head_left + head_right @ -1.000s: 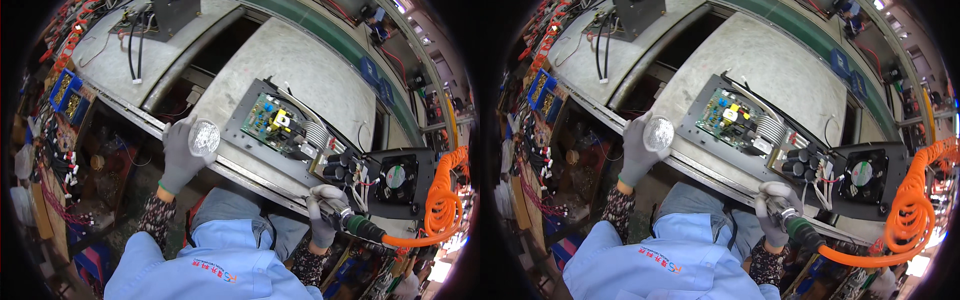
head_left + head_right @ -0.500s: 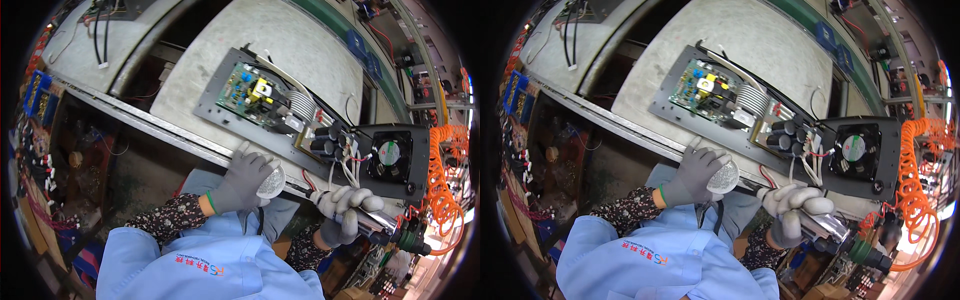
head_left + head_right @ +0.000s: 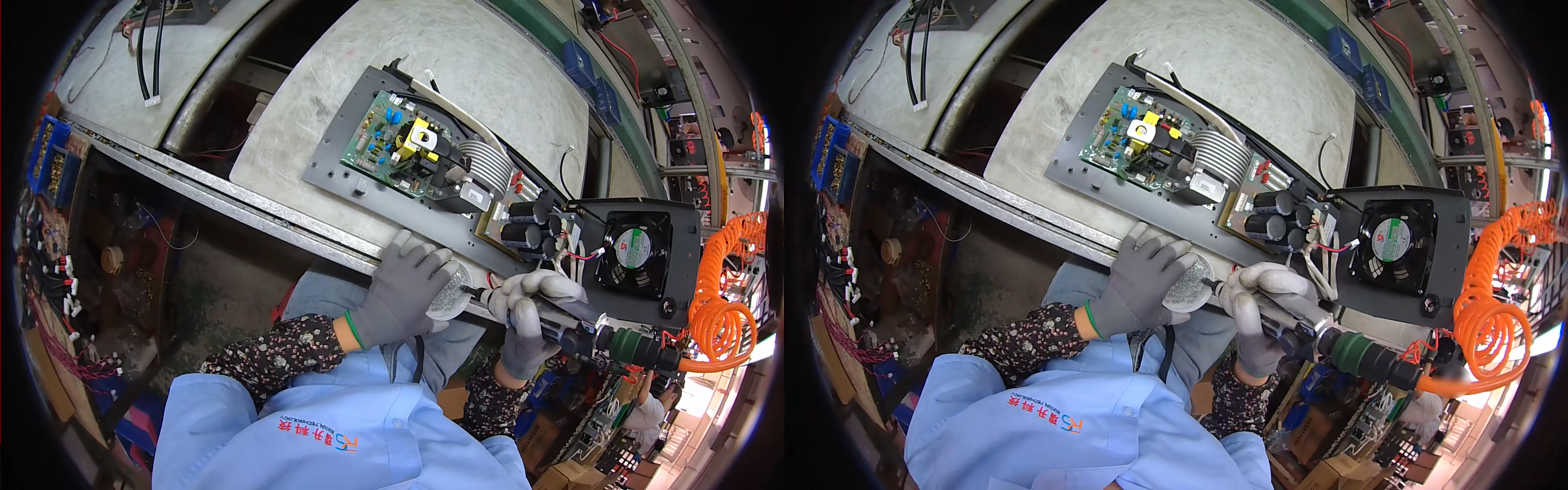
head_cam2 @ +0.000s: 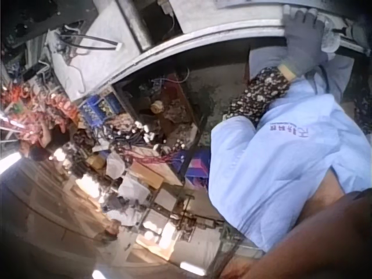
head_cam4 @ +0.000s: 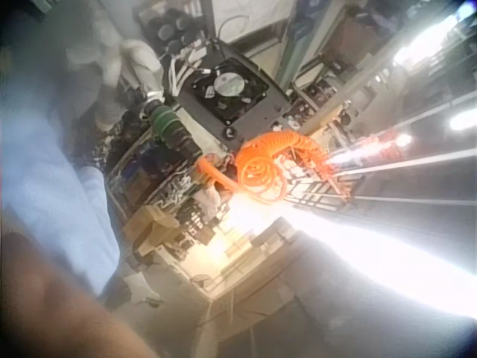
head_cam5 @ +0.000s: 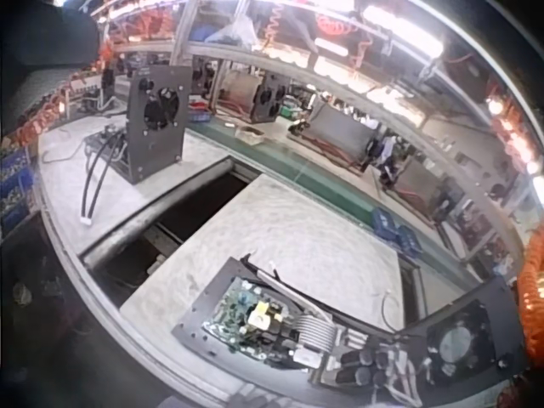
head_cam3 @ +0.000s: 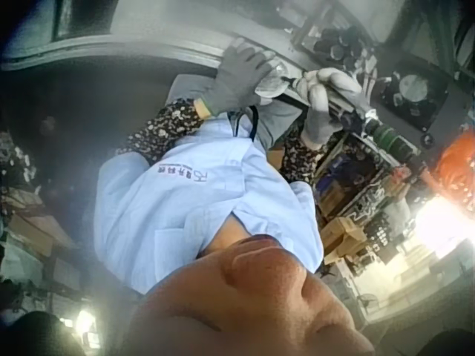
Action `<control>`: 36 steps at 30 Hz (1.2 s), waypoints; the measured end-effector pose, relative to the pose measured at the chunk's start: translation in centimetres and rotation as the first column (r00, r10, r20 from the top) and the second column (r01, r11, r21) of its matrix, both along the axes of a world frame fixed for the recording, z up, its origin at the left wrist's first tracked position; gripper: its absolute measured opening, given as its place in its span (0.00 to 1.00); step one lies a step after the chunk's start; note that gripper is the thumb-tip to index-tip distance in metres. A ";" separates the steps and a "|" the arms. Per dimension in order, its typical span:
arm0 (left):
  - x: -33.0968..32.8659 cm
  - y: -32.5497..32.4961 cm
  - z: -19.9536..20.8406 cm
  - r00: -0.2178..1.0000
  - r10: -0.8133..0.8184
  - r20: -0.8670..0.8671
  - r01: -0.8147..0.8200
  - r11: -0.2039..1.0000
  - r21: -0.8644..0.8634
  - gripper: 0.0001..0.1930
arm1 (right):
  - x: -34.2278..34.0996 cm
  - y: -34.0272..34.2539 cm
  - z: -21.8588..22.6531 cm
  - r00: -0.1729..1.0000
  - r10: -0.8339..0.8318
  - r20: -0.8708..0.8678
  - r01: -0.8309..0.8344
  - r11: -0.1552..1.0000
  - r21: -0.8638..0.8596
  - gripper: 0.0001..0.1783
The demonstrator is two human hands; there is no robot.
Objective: Assemble electronic components, mount a printed circuit board inside an industrial casing, and fasten it with an electric screwdriver.
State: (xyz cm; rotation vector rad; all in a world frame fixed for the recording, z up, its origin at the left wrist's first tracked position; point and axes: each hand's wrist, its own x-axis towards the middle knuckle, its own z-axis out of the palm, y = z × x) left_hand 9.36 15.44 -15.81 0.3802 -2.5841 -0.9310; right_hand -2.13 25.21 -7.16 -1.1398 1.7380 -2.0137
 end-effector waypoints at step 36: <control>-0.3 -0.1 0.1 1.000 -0.002 -0.026 0.002 1.000 -0.003 0.39 | -4.1 1.7 4.5 0.977 -0.208 0.040 0.212 0.961 -0.177 0.19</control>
